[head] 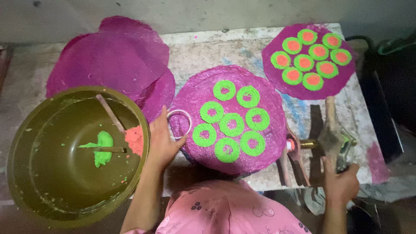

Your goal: The person uses a wooden roller tool to press green and orange dough into circular patterns on a purple sheet. They repeatedly load dough onto the roller and press it onto the sheet to form concentric rings, then move the sheet aside and continue on a new sheet.

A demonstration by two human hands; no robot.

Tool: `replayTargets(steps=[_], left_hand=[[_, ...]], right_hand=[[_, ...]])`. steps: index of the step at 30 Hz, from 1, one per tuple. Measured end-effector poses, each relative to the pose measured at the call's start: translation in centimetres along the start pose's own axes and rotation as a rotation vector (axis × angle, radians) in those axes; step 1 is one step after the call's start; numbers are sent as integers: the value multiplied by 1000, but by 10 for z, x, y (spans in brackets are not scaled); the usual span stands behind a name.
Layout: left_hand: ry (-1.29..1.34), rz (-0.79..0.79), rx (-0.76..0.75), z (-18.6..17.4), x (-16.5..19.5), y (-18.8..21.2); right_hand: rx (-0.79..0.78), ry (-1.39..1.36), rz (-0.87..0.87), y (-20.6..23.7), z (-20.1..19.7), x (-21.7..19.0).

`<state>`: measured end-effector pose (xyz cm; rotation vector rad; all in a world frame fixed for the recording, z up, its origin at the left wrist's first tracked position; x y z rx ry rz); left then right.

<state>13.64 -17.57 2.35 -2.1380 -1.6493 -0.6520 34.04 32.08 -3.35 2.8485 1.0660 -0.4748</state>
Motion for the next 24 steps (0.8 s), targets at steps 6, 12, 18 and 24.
replayTargets(steps=[6, 12, 18, 24], left_hand=[[-49, -28, -103, 0, 6, 31], [-190, -105, -344, 15, -3, 71], [-145, -229, -517, 36, -25, 108], [-77, -110, -371, 56, -55, 118]], right_hand=[[58, 69, -11, 11, -3, -7], [168, 231, -143, 14, -20, -27], [-161, 13, -348, 66, -1, -86], [-399, 13, -141, 80, 8, -89]])
Point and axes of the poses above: each hand's wrist, its own y-axis away from the middle knuckle, its own z-axis out of the palm, x = y × z, the point moved 4 cm from there along -y, towards the middle knuckle, and after that the axes turned 10 degrees about -x, right-handed, at the moved point
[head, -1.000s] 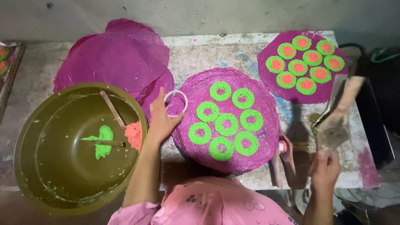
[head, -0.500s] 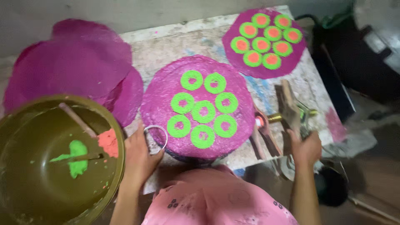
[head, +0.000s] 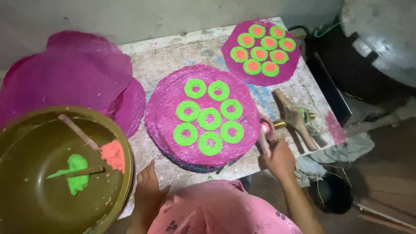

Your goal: The person uses a wooden roller tool to press green and orange dough into circular patterns on a purple sheet. They repeatedly load dough onto the roller and press it onto the sheet to form concentric rings, then move the sheet aside and continue on a new sheet.

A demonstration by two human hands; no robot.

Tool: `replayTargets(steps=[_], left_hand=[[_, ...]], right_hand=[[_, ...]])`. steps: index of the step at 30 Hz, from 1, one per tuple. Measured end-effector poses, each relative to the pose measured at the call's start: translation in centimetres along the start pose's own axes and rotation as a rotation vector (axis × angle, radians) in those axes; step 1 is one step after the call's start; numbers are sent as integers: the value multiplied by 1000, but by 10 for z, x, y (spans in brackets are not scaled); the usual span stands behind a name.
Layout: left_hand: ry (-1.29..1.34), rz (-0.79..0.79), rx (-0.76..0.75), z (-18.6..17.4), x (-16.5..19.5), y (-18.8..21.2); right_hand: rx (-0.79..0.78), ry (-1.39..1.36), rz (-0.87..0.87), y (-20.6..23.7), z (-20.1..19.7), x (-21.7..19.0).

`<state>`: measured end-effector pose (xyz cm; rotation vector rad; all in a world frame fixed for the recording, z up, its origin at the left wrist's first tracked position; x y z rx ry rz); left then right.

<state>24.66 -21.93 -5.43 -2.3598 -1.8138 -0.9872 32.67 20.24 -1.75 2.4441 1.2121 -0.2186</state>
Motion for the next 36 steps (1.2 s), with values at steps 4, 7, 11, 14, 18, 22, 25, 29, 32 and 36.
replayTargets(steps=[4, 7, 11, 14, 18, 22, 25, 29, 32, 36], left_hand=[[23, 197, 267, -10, -1, -5], [203, 285, 341, -26, 13, -13], [306, 399, 423, -61, 47, -23], [379, 465, 444, -87, 67, -32], [501, 518, 461, -101, 70, -58], [464, 249, 607, -92, 39, -96], [385, -129, 570, -79, 12, -116], [575, -291, 506, -77, -1, -117], [831, -98, 611, -88, 5, -111], [928, -125, 577, -93, 18, -104]], right_hand=[[-124, 5, 35, -1, -11, 34], [-323, 56, 22, -3, -20, 74], [-422, -432, 44, 9, -37, 126], [-438, -860, 55, 25, -56, 145], [-332, -1068, -52, 35, -77, 105], [-477, -1325, -434, 33, -65, 17], [-460, -1343, -641, 25, -55, -36], [-268, -1280, -718, -3, -41, -86], [-119, -1269, -742, -24, -30, -107], [-14, -1296, -729, -43, -26, -115]])
Point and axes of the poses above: each hand's wrist, its own y-axis away from the middle knuckle, its own z-axis out of the palm, x = y × z, the point moved 4 cm from there along -y, towards the middle knuckle, and after that the axes turned 10 degrees about -x, right-handed, at the moved point
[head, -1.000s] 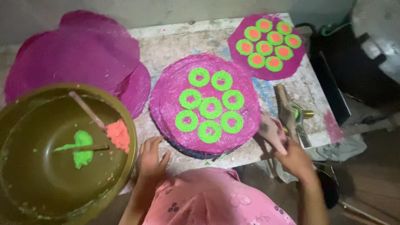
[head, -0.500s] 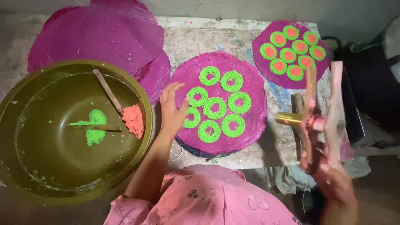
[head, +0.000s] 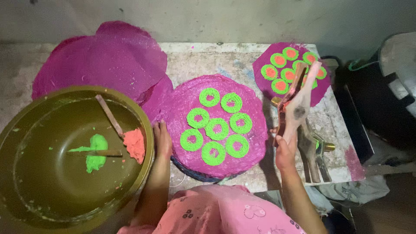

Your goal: The person uses a wooden roller tool to press green and orange dough into circular patterns on a purple sheet. They repeatedly load dough onto the roller and press it onto the sheet to form concentric rings, then move the sheet aside and continue on a new sheet.

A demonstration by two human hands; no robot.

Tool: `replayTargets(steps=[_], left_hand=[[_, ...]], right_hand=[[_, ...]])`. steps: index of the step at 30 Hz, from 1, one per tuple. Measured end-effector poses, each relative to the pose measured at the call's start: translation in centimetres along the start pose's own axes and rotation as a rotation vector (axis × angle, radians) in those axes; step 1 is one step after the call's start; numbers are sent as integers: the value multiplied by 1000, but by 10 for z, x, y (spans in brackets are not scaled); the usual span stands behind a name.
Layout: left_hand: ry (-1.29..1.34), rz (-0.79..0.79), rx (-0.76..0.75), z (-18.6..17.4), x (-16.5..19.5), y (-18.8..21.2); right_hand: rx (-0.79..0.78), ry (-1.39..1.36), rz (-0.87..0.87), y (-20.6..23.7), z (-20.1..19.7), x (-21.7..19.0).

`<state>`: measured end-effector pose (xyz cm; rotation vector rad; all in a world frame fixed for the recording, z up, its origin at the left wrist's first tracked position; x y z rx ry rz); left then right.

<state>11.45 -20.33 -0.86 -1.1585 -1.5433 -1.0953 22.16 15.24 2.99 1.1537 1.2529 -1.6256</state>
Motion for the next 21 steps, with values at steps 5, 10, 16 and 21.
replayTargets(steps=[5, 10, 16, 21], left_hand=[[318, -158, -85, 29, -20, 12], [147, -136, -23, 45, -42, 24], [602, 375, -433, 65, 8, 2], [1527, 113, -1204, 102, 50, -5]], right_hand=[[-2, 19, -51, -8, -30, -2], [-81, 260, -70, -1, -60, -5], [-602, -59, 366, 16, -42, 12], [-1056, -248, 946, 28, 1, 17]])
Point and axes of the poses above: each hand's wrist, its own y-axis away from the middle knuckle, its own z-axis out of the palm, x = y × z, the point moved 4 cm from there along -y, towards the middle knuckle, and after that the axes turned 10 degrees about -x, right-handed, at the moved point
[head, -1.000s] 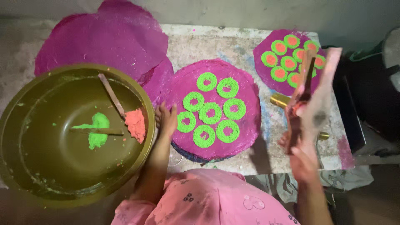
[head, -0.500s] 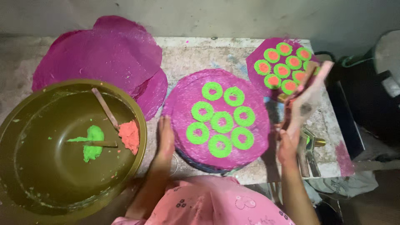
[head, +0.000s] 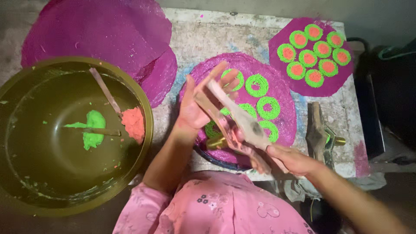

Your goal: The person uses a wooden roller tool to press green and orange dough into circular patterns on a purple sheet. They repeatedly load dough onto the roller and press it onto the sheet to form concentric rings, then move the sheet aside and continue on a new sheet.

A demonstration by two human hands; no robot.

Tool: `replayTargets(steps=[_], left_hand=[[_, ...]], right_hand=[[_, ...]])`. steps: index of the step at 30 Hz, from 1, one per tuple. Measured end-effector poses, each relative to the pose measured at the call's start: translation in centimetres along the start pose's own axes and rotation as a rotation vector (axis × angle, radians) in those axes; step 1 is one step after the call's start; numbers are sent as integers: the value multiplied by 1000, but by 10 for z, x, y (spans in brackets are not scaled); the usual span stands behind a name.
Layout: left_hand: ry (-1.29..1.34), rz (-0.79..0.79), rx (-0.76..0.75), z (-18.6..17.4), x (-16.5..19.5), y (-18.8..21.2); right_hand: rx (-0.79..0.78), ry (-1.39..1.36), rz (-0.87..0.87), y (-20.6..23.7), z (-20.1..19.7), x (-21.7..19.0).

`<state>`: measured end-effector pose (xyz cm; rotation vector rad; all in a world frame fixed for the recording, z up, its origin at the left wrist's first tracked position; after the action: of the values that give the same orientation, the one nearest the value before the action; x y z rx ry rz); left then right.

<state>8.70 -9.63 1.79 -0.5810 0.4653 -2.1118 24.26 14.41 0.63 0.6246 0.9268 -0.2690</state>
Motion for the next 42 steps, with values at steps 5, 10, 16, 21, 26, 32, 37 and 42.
replayTargets(steps=[5, 10, 16, 21, 26, 32, 37, 42], left_hand=[[245, 182, 134, -27, -13, -4], [194, 286, 230, -54, 0, -4], [105, 294, 203, -55, 21, 2], [104, 319, 305, -65, 12, 7], [61, 308, 180, -58, 22, -7], [-110, 175, 196, -39, 47, -36], [98, 256, 185, -55, 40, -68], [113, 289, 217, -77, 45, -72]], right_hand=[[169, 177, 277, -6, -16, -32], [409, 509, 358, -23, -30, -51], [475, 686, 259, -57, -13, -52], [409, 603, 295, -50, -18, -56], [470, 724, 252, -60, -32, -55], [204, 293, 196, -55, -47, -68], [479, 677, 284, -44, -79, -99], [606, 847, 234, -73, -74, -100]])
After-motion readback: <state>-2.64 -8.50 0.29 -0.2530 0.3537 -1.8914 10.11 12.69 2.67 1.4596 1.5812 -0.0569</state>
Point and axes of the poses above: each hand's wrist, its own y-axis away from the middle knuckle, its own z-axis out of the palm, x = y × z, the point moved 4 cm from there along -y, towards the middle knuckle, and after that the axes turned 10 degrees about -x, right-handed, at the moved point
